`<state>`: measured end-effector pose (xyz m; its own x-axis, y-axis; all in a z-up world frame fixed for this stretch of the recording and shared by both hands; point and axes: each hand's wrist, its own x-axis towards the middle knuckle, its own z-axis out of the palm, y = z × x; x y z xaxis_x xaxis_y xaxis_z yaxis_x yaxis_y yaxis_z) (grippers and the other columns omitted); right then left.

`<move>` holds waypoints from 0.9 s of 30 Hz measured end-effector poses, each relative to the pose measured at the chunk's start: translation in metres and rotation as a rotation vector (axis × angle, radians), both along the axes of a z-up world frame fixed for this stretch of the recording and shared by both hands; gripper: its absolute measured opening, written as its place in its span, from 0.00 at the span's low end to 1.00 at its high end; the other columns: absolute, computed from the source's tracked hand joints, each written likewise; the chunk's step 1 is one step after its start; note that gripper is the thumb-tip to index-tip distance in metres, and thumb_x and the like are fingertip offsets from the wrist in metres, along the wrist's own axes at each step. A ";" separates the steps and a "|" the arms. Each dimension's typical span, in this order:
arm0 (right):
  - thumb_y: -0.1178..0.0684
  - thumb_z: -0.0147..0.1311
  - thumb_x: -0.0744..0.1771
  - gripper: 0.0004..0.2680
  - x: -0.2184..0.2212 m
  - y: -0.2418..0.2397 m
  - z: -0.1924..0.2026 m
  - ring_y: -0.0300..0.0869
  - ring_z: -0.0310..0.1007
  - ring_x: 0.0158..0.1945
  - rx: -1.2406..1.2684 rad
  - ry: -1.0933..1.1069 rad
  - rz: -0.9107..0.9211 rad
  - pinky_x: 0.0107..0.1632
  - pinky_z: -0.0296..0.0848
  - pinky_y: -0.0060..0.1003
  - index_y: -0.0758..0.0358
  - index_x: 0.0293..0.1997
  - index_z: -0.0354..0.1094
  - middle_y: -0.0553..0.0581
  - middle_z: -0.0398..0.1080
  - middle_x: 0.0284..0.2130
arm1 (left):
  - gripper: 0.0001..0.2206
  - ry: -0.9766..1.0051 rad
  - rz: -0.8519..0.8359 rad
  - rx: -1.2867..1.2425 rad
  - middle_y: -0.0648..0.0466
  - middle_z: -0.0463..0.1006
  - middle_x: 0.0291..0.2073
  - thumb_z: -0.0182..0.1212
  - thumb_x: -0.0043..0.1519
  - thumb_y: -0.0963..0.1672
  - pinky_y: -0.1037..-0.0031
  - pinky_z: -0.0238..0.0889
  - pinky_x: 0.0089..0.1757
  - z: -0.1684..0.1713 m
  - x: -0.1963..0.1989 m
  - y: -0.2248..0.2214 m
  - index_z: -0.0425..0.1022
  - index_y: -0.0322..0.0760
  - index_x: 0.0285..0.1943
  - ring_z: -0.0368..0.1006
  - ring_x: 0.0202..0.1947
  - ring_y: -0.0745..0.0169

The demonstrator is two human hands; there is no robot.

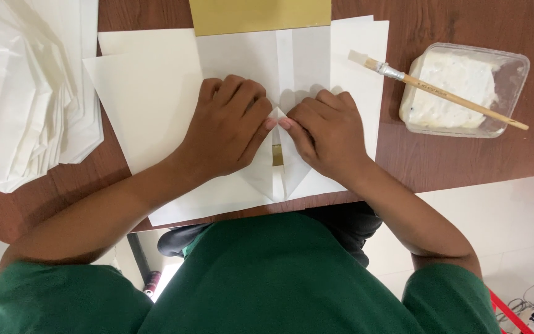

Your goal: Manually folding and gluing sheets to assemble bags at a workstation.

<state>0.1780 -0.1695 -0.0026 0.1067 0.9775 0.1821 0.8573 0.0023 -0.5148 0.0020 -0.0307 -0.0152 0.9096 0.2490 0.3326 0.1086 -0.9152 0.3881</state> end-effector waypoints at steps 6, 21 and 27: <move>0.50 0.52 0.72 0.10 -0.005 -0.003 -0.012 0.43 0.64 0.30 0.047 -0.026 -0.054 0.41 0.60 0.37 0.57 0.31 0.71 0.51 0.67 0.21 | 0.14 -0.034 -0.080 -0.101 0.54 0.70 0.38 0.45 0.73 0.47 0.63 0.52 0.47 -0.007 -0.006 0.015 0.75 0.42 0.39 0.64 0.48 0.56; 0.50 0.50 0.73 0.10 -0.010 0.000 -0.013 0.45 0.63 0.31 0.031 -0.144 -0.079 0.41 0.60 0.38 0.59 0.33 0.69 0.54 0.66 0.23 | 0.14 -0.023 -0.116 -0.070 0.57 0.64 0.32 0.47 0.72 0.46 0.63 0.50 0.46 -0.006 -0.014 0.021 0.73 0.42 0.34 0.61 0.41 0.57; 0.52 0.44 0.74 0.11 -0.007 0.000 -0.018 0.45 0.64 0.30 0.074 -0.137 -0.054 0.40 0.58 0.38 0.57 0.35 0.69 0.52 0.65 0.23 | 0.11 0.076 -0.206 -0.057 0.56 0.68 0.35 0.49 0.71 0.46 0.64 0.51 0.48 -0.001 -0.019 0.027 0.75 0.41 0.37 0.63 0.45 0.57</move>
